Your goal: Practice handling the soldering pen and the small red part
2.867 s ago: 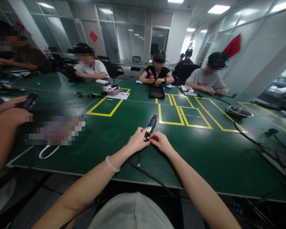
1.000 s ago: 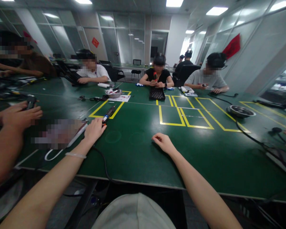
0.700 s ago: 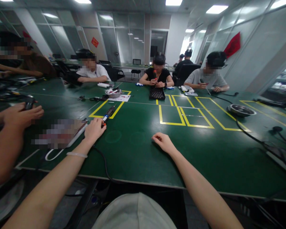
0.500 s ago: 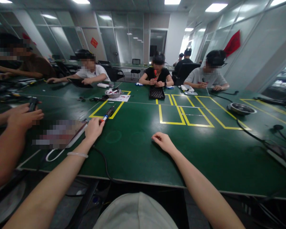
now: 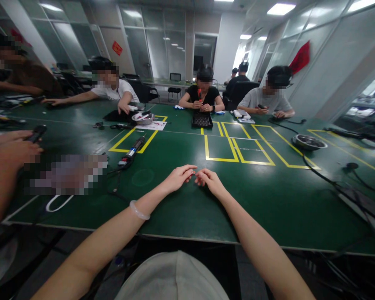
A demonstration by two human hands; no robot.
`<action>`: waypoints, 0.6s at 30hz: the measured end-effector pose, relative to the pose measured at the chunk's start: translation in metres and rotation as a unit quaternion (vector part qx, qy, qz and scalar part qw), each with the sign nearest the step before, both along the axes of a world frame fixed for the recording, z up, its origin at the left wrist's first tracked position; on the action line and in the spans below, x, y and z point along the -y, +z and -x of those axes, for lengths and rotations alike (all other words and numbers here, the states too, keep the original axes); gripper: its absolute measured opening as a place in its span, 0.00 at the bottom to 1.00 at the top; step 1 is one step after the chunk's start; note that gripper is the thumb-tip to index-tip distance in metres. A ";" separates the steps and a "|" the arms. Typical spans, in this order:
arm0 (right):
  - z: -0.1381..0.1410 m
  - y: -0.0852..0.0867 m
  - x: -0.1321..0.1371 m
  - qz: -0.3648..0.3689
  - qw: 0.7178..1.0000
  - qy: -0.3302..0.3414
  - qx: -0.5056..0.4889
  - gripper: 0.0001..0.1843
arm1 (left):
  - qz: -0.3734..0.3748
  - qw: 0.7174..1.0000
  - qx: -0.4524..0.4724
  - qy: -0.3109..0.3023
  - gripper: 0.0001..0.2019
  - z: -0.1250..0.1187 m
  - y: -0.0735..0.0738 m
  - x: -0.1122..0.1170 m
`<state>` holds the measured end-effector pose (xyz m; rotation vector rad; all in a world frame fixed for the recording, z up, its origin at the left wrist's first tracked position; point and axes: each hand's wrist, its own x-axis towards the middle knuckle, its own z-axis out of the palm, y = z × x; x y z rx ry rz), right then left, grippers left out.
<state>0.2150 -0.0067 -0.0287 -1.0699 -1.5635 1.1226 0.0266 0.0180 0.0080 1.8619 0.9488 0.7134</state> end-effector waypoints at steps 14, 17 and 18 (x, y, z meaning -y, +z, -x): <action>0.001 -0.003 -0.001 0.027 0.998 0.037 -0.048 0.19 | -0.059 0.998 0.004 -0.039 0.24 0.001 -0.013 0.015; 0.001 -0.001 -0.001 0.030 0.998 0.031 -0.048 0.19 | -0.045 0.999 0.020 -0.015 0.20 0.003 -0.015 0.013; 0.001 -0.001 0.000 0.032 0.998 0.030 -0.047 0.19 | -0.046 0.999 0.020 -0.007 0.17 0.004 -0.015 0.013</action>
